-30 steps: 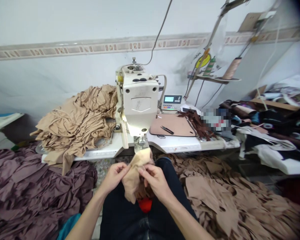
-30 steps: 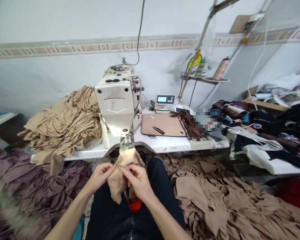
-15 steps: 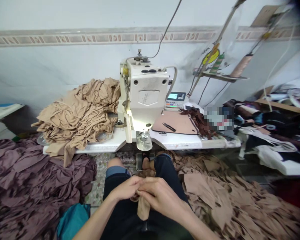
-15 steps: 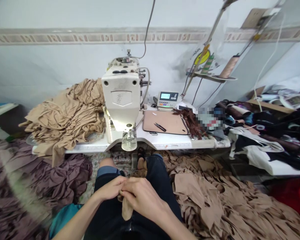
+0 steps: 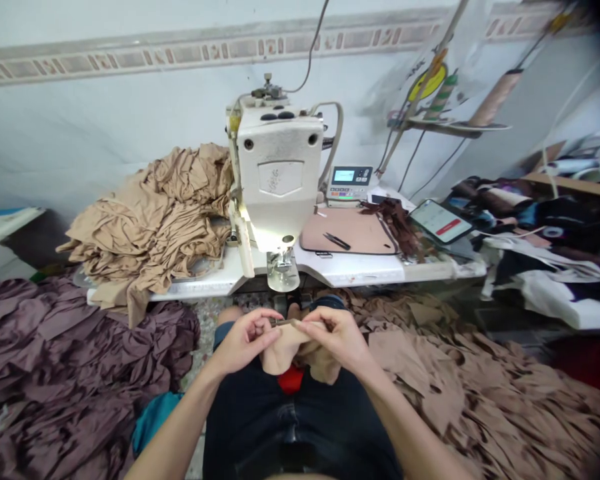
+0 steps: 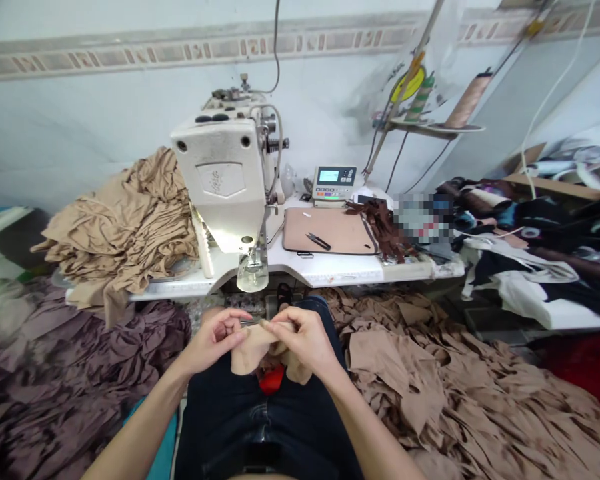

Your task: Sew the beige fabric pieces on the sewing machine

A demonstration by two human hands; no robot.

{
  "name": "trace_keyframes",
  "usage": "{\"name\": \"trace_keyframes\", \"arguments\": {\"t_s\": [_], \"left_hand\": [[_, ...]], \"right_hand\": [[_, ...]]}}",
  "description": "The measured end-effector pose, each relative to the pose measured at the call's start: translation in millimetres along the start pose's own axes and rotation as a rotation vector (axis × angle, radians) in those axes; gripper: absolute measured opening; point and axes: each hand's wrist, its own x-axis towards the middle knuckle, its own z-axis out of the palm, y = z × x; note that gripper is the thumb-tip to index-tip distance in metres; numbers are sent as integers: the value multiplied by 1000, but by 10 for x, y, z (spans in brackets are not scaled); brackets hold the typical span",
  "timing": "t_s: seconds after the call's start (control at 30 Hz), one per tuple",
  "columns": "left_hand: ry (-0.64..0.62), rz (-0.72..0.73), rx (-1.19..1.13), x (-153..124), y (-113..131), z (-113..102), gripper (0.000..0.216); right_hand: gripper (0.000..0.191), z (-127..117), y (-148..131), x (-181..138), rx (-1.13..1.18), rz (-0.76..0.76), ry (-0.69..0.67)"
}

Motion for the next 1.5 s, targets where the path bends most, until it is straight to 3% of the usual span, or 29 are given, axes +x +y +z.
{"name": "trace_keyframes", "arguments": {"t_s": [0.17,0.33,0.47,0.77,1.17,1.3,1.5], "left_hand": [[93,152,196,42,64,-39,32],[150,339,429,64,94,-37,30],[167,314,360,112,156,-35,32],[284,70,-173,363,358,-86,38],[300,116,-173,514,405,-111,41],[334,193,3,524,431,-110,36],[264,483,536,234,488,-147,25]], "right_hand": [[25,-13,-185,59,-25,-87,54],[20,-20,-365,19,-149,-297,135],[18,-33,-476,79,-191,-381,202],[29,-16,-406,521,-56,-123,263],[38,-3,-338,650,21,-96,356],[34,10,-374,568,23,-142,388],[22,-1,-465,158,-151,-376,387]]}}
